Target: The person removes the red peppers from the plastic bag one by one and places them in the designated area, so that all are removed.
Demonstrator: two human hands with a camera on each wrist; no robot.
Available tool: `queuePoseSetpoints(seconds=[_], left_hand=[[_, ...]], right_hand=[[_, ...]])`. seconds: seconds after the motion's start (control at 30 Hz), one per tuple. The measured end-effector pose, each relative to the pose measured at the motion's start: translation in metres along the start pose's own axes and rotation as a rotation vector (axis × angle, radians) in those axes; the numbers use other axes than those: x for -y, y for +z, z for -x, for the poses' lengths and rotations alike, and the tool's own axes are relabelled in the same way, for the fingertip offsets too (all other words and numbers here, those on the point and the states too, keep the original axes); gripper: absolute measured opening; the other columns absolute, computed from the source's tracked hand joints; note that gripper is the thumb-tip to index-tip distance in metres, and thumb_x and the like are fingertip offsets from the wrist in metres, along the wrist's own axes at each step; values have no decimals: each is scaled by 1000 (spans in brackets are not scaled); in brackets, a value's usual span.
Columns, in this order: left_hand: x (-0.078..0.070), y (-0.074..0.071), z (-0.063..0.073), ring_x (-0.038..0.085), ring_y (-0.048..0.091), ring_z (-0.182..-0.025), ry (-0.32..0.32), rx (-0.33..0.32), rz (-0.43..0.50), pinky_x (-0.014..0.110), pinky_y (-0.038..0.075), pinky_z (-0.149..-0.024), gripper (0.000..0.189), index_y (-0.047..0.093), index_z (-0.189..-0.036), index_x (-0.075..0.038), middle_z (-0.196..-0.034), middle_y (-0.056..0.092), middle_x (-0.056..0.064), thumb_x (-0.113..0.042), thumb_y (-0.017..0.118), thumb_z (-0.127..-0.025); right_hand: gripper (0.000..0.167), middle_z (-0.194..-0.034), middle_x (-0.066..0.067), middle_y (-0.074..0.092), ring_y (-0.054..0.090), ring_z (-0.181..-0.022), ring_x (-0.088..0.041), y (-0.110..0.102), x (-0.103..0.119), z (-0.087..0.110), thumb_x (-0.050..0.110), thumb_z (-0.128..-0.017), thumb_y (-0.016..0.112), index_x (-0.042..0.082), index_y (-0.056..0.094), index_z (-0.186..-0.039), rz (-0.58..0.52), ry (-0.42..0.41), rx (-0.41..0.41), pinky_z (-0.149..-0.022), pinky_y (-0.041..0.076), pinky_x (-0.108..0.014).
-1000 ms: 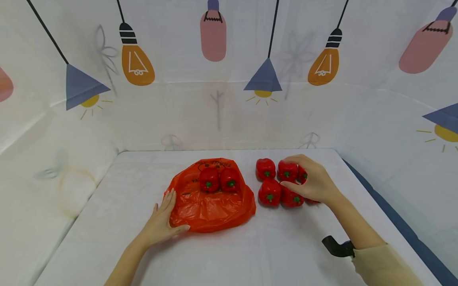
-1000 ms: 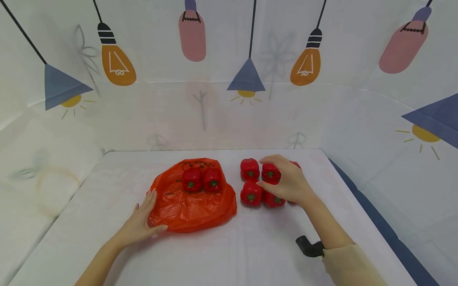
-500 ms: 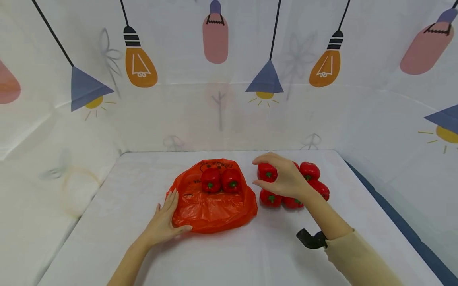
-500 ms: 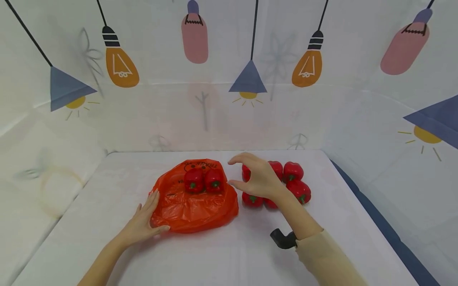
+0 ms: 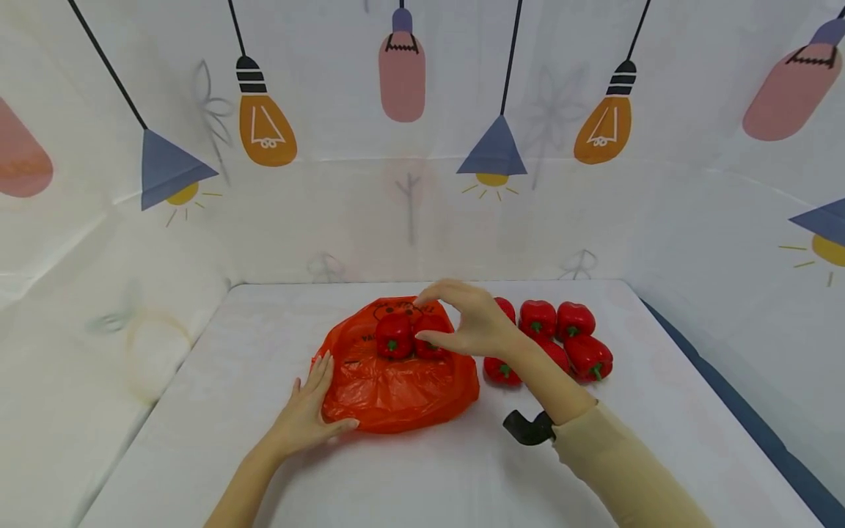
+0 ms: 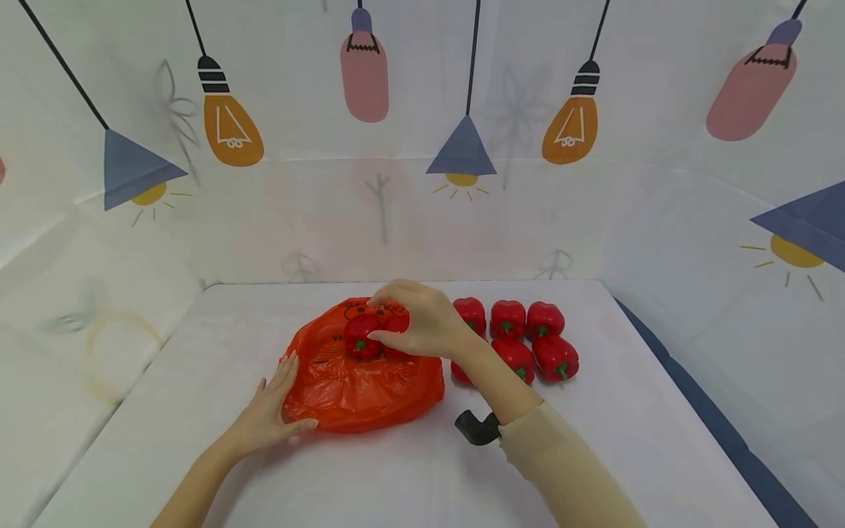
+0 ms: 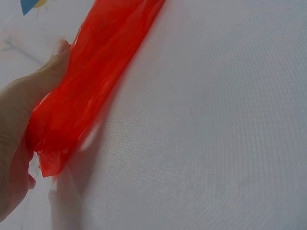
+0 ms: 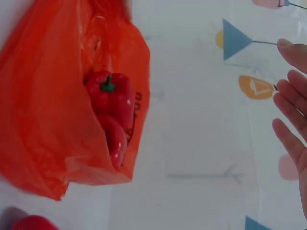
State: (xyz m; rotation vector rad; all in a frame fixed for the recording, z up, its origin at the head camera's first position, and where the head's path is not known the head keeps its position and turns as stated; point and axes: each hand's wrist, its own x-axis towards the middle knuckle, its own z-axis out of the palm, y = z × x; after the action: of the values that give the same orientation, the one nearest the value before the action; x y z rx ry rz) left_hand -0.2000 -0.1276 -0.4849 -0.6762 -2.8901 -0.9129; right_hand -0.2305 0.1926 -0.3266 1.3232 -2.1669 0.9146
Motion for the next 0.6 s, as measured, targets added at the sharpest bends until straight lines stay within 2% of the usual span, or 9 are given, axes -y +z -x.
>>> queuePoseSetpoints(seconds=[0.23,0.5,0.6], left_hand=[[-1,-1,1,36,12,-145,-11,9,4,69,5,-108,117,13,-153,0,-159,10,17,-62,72,-73],[-2,-4,1,36,12,-145,-13,13,7,68,5,-108,117,13,-153,1,-160,10,17,-62,72,-74],[-4,-3,2,36,13,-145,2,2,5,69,6,-108,116,14,-152,2,-159,12,18,-61,72,-74]], right_hand=[[37,-105,2,66,62,-100,-13,14,-4,-15,17,-76,82,8,65,-108,14,-8,22,-90,50,-25],[34,-102,-1,68,63,-98,-15,29,-21,-31,19,-77,82,8,67,-106,9,72,23,-90,52,-32],[30,-100,-2,69,64,-95,-14,35,-32,-34,19,-78,81,7,68,-103,9,134,28,-88,53,-32]])
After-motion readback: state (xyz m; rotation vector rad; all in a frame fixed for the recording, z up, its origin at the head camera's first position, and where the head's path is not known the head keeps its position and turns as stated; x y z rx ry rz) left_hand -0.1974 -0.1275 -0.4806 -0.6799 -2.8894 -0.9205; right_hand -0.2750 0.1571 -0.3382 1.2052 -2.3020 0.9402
